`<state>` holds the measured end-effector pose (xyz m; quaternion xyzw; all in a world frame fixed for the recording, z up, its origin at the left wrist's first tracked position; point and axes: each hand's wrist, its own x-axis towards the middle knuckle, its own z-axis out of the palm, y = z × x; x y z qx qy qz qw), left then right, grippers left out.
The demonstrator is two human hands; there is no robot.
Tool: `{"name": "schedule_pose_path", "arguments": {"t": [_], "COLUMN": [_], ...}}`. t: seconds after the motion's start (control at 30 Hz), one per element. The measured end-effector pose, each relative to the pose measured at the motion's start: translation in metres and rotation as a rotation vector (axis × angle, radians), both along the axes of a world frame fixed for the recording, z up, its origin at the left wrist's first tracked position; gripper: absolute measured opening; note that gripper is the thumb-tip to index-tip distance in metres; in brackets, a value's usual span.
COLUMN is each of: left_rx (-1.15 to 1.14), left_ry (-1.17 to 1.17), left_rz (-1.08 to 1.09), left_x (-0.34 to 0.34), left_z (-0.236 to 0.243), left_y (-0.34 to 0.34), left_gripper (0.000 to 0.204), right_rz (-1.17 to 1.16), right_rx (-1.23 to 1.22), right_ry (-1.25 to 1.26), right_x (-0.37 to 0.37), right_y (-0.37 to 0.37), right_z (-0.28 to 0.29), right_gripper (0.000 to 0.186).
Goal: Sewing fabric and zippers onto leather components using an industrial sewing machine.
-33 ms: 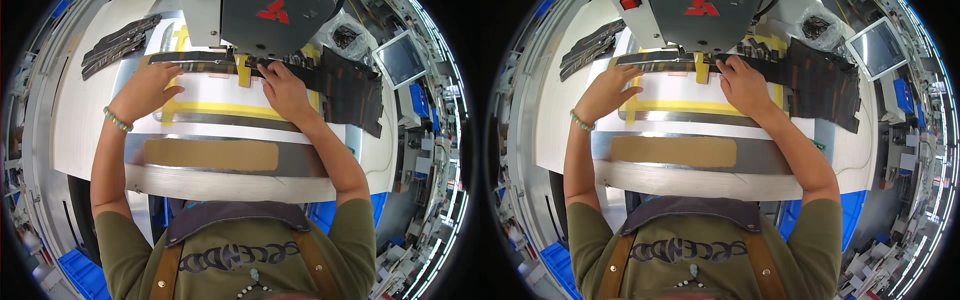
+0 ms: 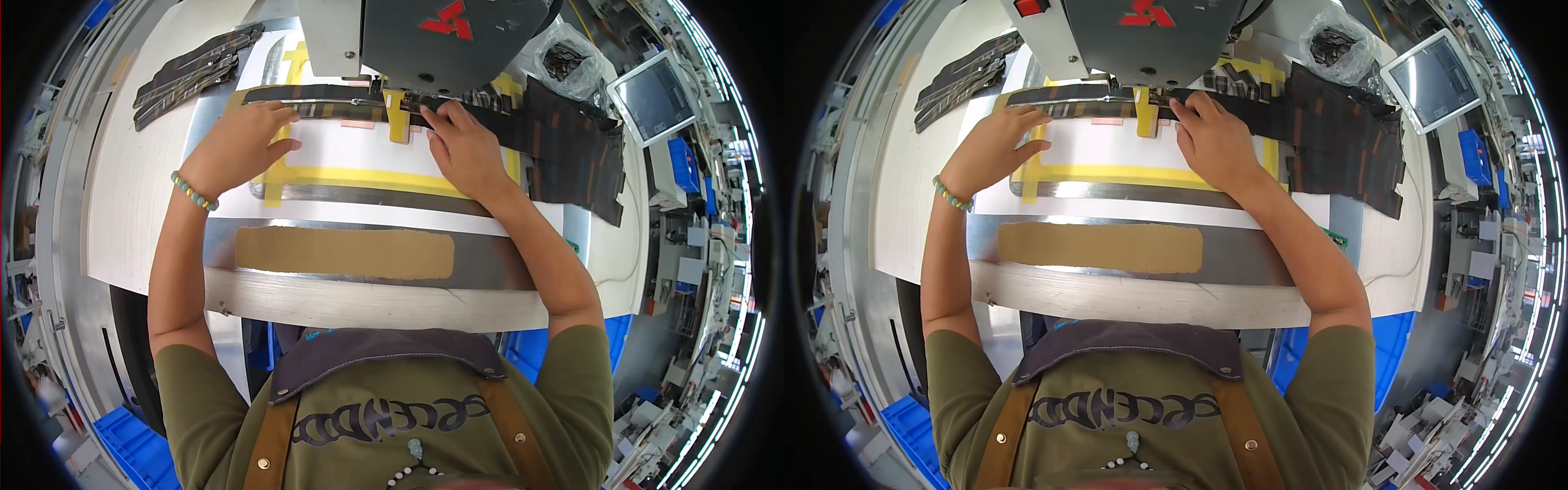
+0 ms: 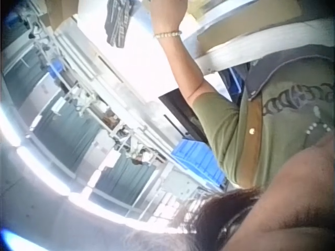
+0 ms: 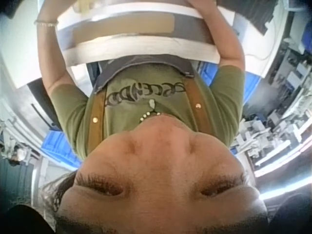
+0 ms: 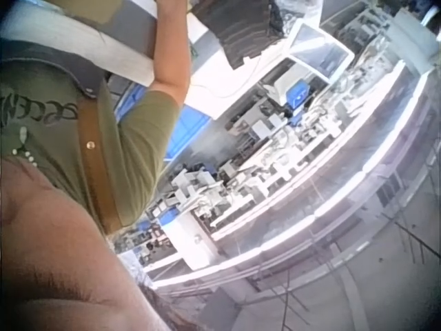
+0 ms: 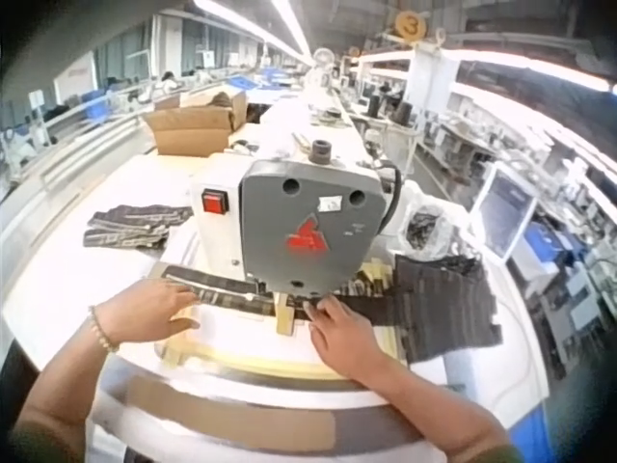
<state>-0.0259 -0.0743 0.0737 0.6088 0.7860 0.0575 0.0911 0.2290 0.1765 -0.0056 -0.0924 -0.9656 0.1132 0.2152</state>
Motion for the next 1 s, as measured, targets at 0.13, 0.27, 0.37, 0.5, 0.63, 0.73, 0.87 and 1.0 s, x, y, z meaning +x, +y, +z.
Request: {"name": "schedule_pose_path", "arguments": {"t": [0.13, 0.27, 0.37, 0.5, 0.63, 0.73, 0.87, 1.0], "left_rx": [0.071, 0.128, 0.186, 0.232, 0.323, 0.288, 0.235, 0.200], "left_ry": [0.061, 0.013, 0.037, 0.108, 0.076, 0.053, 0.091, 0.143], "left_rz": [-0.009, 0.048, 0.020, -0.031, -0.064, -0.084, -0.144, -0.164], "left_x": [-0.010, -0.009, -0.017, -0.016, -0.008, 0.000, 0.006, 0.015], "left_z": [-0.013, -0.007, -0.019, -0.036, -0.046, -0.049, -0.055, -0.052], "left_y": [0.003, 0.011, 0.013, 0.018, 0.024, 0.028, 0.033, 0.033], "left_gripper": [0.033, 0.032, 0.034, 0.034, 0.041, 0.045, 0.045, 0.046], "right_rz": [-0.006, -0.012, 0.002, -0.002, -0.009, -0.005, -0.003, -0.013], "right_rx": [0.008, 0.030, 0.036, 0.020, 0.014, 0.032, 0.047, 0.029], "right_ry": [0.005, 0.010, 0.032, 0.019, -0.006, 0.002, 0.004, -0.011], "right_x": [0.000, -0.001, -0.001, 0.000, 0.001, 0.001, 0.000, 0.005], "right_y": [-0.001, 0.001, 0.002, 0.001, -0.002, -0.003, -0.002, -0.006], "right_z": [-0.001, 0.000, -0.001, -0.001, 0.001, 0.001, -0.002, 0.002], "right_gripper": [0.034, 0.034, 0.034, 0.034, 0.034, 0.034, 0.035, 0.035]}}
